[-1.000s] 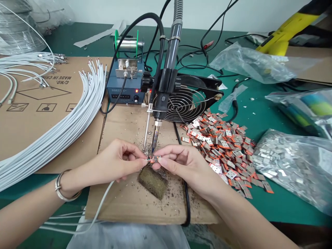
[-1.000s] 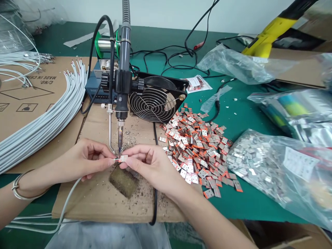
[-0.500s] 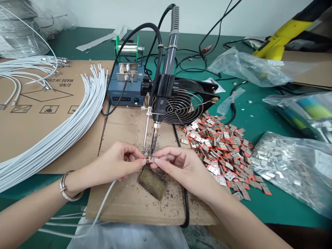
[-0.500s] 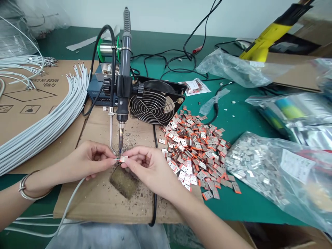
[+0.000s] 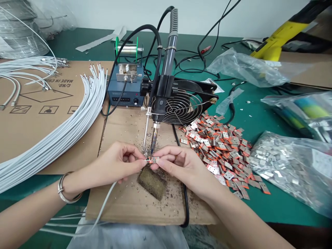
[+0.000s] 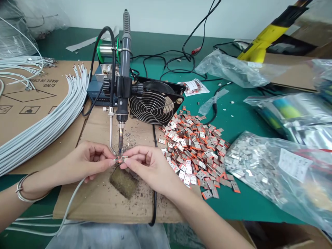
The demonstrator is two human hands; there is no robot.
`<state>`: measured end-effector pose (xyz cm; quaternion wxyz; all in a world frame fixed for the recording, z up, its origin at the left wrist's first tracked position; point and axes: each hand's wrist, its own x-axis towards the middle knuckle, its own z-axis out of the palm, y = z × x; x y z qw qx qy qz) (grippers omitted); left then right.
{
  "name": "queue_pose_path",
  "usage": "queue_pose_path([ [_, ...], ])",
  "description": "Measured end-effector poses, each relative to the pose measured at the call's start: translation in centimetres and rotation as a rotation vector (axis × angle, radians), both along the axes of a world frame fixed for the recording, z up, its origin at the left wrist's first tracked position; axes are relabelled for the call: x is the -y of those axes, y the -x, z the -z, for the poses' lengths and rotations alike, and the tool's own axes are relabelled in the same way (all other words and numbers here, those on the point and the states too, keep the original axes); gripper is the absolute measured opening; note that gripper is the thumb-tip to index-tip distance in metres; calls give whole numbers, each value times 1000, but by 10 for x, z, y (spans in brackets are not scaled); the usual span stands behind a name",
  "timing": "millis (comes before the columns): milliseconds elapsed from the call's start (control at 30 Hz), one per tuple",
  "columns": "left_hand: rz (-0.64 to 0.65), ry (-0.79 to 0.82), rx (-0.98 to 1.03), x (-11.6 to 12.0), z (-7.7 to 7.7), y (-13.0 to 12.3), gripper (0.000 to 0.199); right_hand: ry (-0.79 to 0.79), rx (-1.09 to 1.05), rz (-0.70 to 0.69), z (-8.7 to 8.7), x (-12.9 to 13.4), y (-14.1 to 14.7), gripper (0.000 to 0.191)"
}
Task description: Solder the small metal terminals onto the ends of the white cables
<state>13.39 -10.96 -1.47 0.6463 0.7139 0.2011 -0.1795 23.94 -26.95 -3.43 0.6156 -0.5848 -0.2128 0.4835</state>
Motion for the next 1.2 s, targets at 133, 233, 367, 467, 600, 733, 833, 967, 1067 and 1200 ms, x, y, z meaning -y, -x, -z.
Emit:
queue_pose_path([
  [133,8,4,-7,-1,0,1,21,4,-11,7,-1,-1,1,12],
  [233,14,-18,-37,-2,0,0,23,15,-9,10,-1,-3,2,11],
  [367,23,-67,-55,-2,1,-2,23,15,36,22,1,-3,2,13],
  [467,20,-66,-56,-1,2,-1,22,28,79,9,3,-2,1,14],
  [600,6,-16,-22,-1,5,1,24,35,117,11,4,-1,2,16],
  [733,-13,56,12,-1,7,3,25,63,152,5,3,-2,3,18],
  [833,-12,68,24,0,8,5,24,83,142,-3,1,-3,4,18],
  [967,21,26,98,-1,9,9,25,98,125,-20,0,-3,3,18],
  [1067,63,-102,201,-1,10,11,24,89,164,-44,1,-2,2,19],
  [1200,115,-217,257,-1,10,12,25,65,515,-103,2,3,2,15],
])
